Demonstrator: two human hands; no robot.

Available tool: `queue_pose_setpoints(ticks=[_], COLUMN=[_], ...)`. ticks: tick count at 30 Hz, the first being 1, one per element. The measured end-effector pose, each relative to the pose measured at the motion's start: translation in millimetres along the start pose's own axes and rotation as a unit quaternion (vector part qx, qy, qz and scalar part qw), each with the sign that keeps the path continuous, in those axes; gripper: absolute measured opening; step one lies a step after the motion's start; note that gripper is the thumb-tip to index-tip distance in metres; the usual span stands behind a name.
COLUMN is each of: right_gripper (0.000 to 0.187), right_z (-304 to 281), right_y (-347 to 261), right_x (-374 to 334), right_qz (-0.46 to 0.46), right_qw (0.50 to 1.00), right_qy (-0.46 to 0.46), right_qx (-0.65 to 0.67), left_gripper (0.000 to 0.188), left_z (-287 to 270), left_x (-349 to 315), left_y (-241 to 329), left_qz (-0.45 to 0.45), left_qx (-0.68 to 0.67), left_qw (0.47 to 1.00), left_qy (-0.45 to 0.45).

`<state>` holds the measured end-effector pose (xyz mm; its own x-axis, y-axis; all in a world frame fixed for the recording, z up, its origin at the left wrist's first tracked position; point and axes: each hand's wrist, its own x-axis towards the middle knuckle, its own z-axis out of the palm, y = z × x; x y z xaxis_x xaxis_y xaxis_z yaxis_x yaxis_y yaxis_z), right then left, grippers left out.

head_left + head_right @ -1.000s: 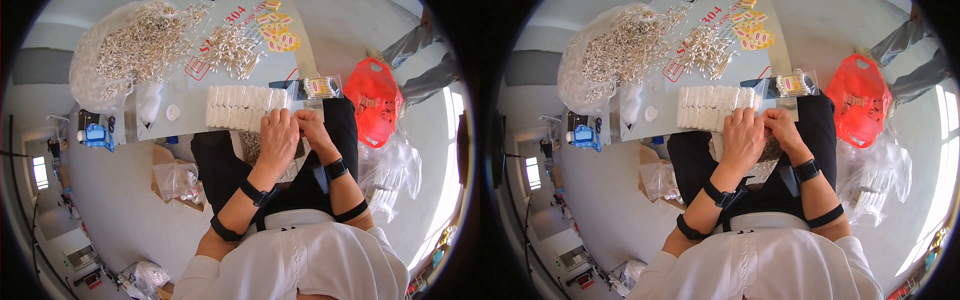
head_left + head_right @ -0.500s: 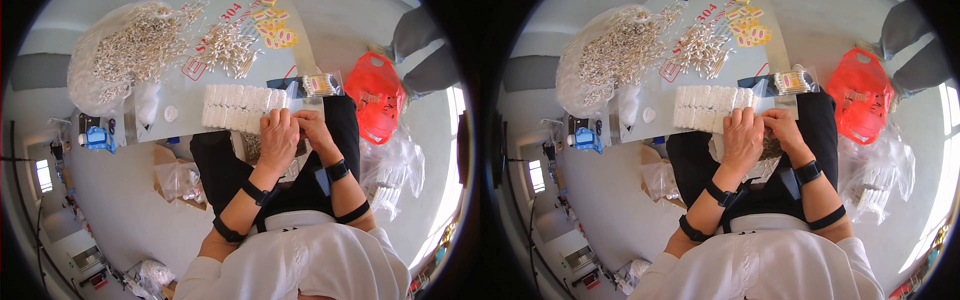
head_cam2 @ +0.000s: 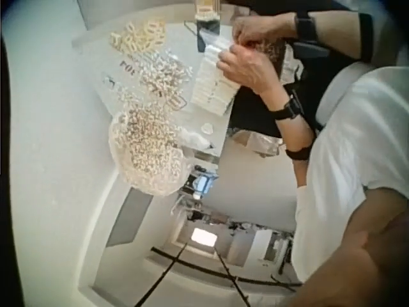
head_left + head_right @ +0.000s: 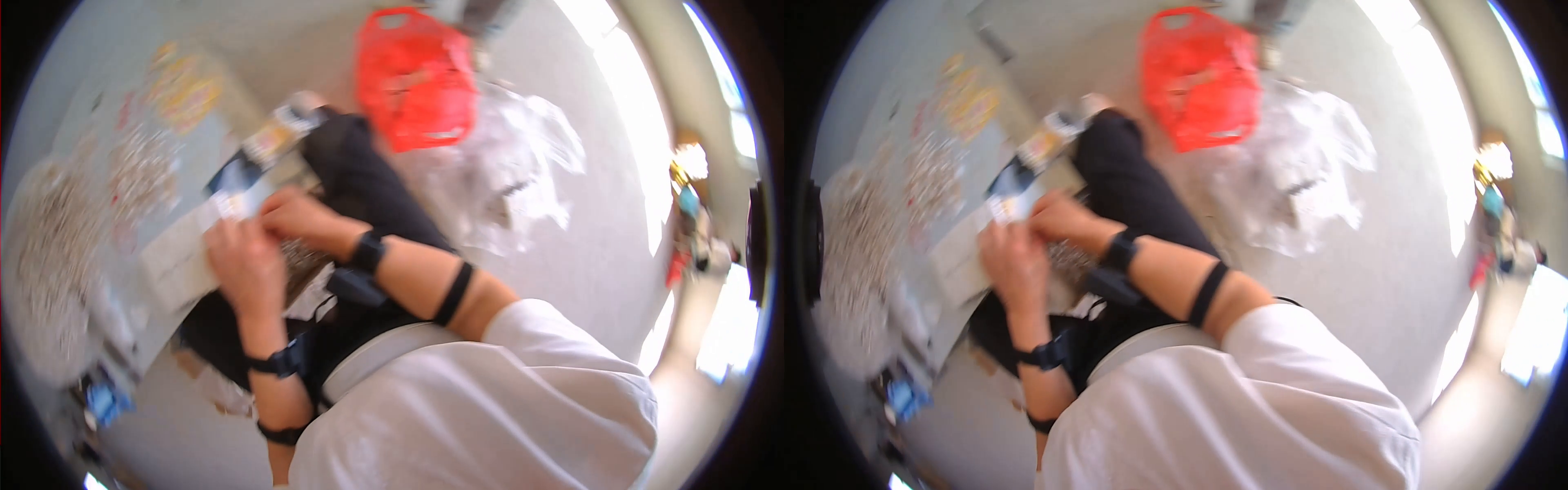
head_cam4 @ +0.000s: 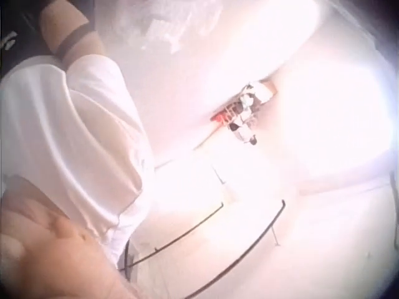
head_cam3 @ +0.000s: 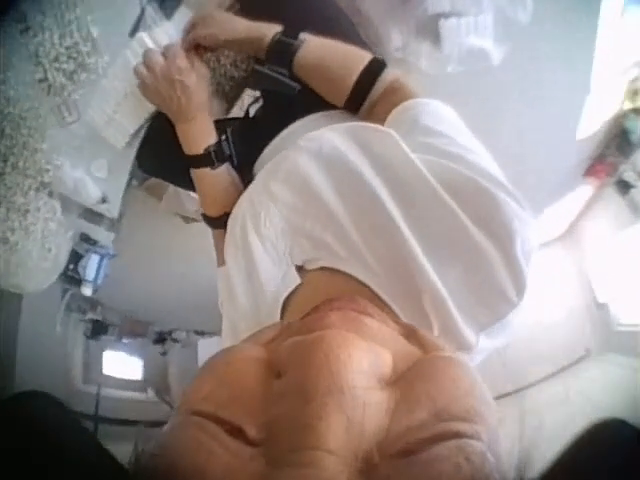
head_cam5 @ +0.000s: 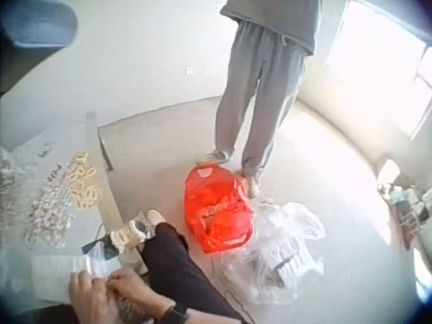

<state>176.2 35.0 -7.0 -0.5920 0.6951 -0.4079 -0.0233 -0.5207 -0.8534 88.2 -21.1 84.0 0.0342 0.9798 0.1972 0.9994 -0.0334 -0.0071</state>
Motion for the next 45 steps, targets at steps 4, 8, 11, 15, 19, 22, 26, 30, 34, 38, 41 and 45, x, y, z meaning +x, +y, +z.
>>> queue_pose_setpoints(ticks=[4, 8, 11, 15, 19, 22, 26, 30, 34, 38, 41, 45], right_gripper=[0.006, 0.007, 0.008, 0.008, 0.009, 0.010, 0.012, 0.009, 0.007, 0.007, 0.006, 0.006], right_z=[-7, -3, 3, -4, 0, 4, 6, -14, -14, -9, -8, -9], right_y=[10, 21, 13, 13, 10, 12, 19, 4, -4, -4, -8, -8], right_x=[9, 16, 9, 14, 13, 14, 18, -1, -9, -12, -13, -11], right_qz=[-0.046, -0.099, -0.095, -0.068, -0.045, -0.072, -0.175, -0.056, 0.019, 0.042, 0.040, 0.037], right_qw=[0.998, 0.982, 0.985, 0.982, 0.995, 0.992, 0.968, 0.996, 0.996, 0.992, 0.994, 0.998], right_qy=[0.052, 0.108, 0.116, 0.107, 0.091, 0.096, 0.115, 0.053, 0.025, 0.015, 0.028, 0.020], right_qx=[0.009, -0.116, -0.084, -0.140, -0.009, -0.046, -0.139, -0.042, 0.088, 0.116, 0.103, 0.045], left_gripper=[0.019, 0.018, 0.019, 0.018, 0.020, 0.020, 0.016, 0.017, 0.021, 0.016, 0.017, 0.015], left_z=[3, 8, 6, 6, 10, 7, -2, 10, 8, 7, 8, 13], left_x=[8, 8, 7, 11, 9, 9, 7, 7, 3, -4, -6, -9], left_y=[16, 23, 22, 26, 18, 14, 19, 17, 12, 6, 2, -6], left_qz=[-0.001, 0.003, 0.002, 0.006, 0.018, 0.011, -0.003, -0.008, -0.047, -0.047, -0.053, -0.046], left_qx=[0.087, 0.112, 0.120, 0.115, 0.098, 0.087, 0.112, 0.059, -0.014, -0.024, -0.057, -0.137], left_qw=[0.995, 0.993, 0.991, 0.990, 0.994, 0.995, 0.993, 0.998, 0.998, 0.998, 0.997, 0.988], left_qy=[-0.038, -0.046, -0.060, -0.088, -0.048, -0.044, -0.047, -0.027, -0.031, -0.013, 0.010, 0.052])
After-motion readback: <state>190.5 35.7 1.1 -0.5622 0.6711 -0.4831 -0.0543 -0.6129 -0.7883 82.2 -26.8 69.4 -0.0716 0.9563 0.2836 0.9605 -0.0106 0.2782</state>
